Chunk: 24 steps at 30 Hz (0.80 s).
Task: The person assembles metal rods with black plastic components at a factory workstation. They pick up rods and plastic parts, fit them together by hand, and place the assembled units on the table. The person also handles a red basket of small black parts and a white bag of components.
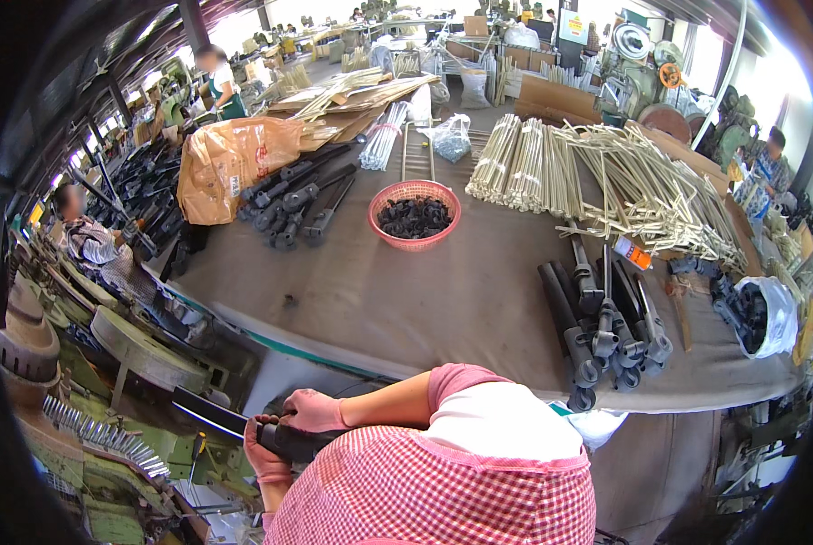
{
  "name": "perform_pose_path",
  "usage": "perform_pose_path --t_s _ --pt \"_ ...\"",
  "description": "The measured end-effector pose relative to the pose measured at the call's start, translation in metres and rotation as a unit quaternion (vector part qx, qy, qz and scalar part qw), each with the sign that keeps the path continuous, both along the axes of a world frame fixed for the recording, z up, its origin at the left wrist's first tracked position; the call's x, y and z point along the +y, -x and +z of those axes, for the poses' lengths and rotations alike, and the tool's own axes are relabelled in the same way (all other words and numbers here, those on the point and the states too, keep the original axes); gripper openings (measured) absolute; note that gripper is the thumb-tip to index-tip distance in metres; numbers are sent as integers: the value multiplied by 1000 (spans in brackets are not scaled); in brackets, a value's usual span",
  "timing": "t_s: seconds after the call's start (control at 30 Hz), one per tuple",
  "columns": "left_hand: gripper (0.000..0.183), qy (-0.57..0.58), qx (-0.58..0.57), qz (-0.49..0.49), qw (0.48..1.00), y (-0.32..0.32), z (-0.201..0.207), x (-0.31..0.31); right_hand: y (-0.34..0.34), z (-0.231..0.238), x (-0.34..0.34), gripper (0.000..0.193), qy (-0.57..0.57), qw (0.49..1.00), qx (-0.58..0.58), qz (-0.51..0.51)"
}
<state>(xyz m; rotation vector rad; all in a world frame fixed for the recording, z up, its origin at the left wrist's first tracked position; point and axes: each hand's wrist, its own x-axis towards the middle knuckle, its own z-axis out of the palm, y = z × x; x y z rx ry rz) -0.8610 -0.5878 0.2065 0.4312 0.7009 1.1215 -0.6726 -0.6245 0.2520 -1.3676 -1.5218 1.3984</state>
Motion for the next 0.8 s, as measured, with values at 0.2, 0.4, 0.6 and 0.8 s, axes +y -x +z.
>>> perform_pose_path --t_s 0.2,0.4,0.6,0.8 --pt "18 107 -53 111 987 8 -2 -6 30 -1 -7 81 -73 966 -232 86" --pt "29 116 -46 199 972 31 -15 -31 61 -21 9 75 -16 966 -200 164" --pt "45 24 80 392 916 91 -20 -81 143 -6 46 47 81 963 -1 258" --pt "51 -90 74 516 848 158 -17 -105 253 25 77 43 183 938 51 289"
